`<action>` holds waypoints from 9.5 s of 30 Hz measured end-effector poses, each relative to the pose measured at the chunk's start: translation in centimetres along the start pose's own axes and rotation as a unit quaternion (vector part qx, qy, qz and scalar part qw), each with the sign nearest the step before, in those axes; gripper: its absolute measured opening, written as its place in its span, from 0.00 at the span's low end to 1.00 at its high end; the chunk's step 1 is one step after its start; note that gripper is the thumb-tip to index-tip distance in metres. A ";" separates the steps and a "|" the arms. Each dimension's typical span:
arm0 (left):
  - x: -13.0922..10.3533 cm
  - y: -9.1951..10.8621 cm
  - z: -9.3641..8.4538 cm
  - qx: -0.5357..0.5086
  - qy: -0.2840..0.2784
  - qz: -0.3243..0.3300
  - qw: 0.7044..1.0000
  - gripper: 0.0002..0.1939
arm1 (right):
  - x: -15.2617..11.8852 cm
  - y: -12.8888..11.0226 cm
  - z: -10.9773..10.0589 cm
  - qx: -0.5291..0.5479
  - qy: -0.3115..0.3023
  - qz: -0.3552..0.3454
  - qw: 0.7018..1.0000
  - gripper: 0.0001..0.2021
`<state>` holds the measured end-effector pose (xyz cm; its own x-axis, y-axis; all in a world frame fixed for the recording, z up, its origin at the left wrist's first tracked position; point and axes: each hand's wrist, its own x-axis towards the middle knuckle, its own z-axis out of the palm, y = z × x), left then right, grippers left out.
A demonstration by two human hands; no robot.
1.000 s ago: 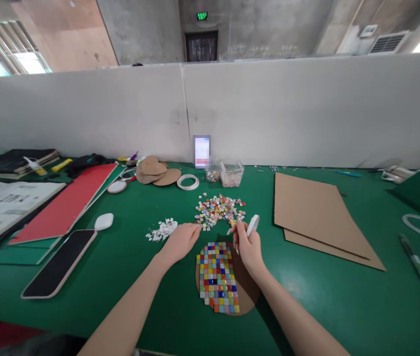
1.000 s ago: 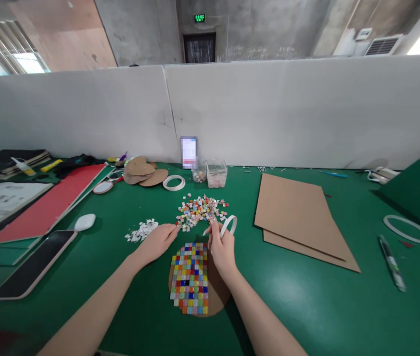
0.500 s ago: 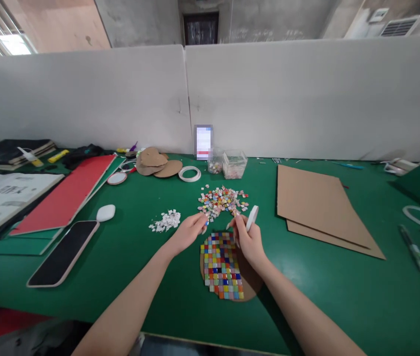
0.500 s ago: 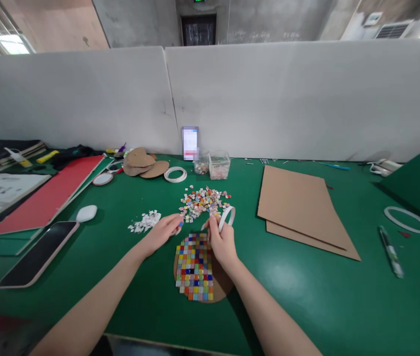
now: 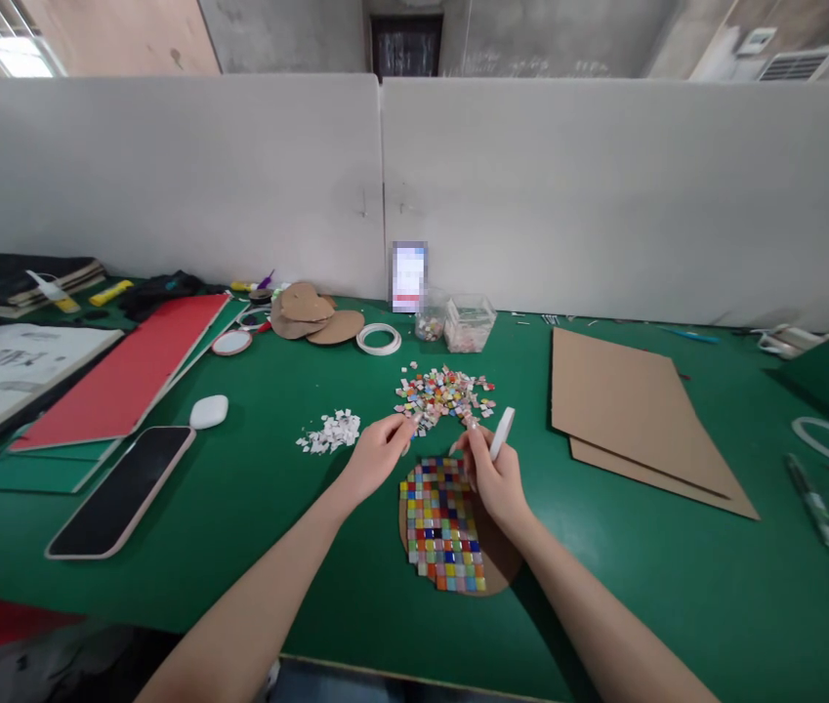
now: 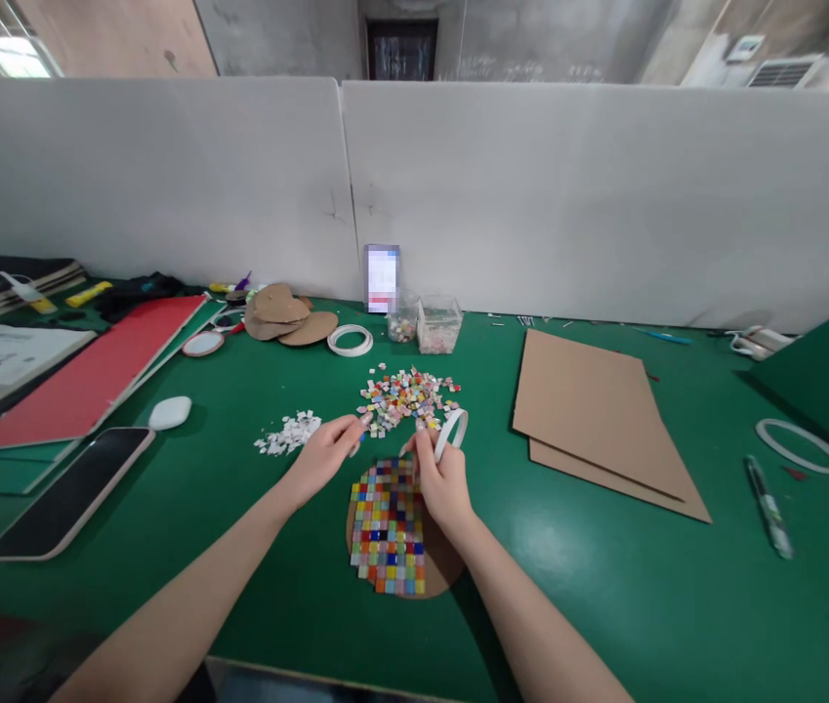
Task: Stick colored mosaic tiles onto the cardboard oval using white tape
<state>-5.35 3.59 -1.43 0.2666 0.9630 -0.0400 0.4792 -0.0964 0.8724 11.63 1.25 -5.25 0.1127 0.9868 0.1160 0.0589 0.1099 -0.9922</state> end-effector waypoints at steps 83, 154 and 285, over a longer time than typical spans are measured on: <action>0.8 -2.1 0.0 0.164 0.068 0.043 0.983 0.12 | 4.1 2.3 -3.6 -0.334 0.057 -0.087 0.937 0.12; 1.4 -3.1 -0.4 0.005 0.074 -0.041 0.996 0.19 | 3.4 0.6 -3.9 -0.323 0.122 -0.008 0.939 0.21; 6.0 -5.0 0.6 0.217 0.219 0.081 0.948 0.09 | 6.0 3.9 -6.6 -0.181 0.094 -0.051 0.978 0.23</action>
<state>-5.66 9.75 -6.28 0.0377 0.9298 0.3661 0.7854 -0.2541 0.5644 19.07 6.78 -8.10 0.2655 0.9301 0.2539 0.4219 0.1247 -0.8980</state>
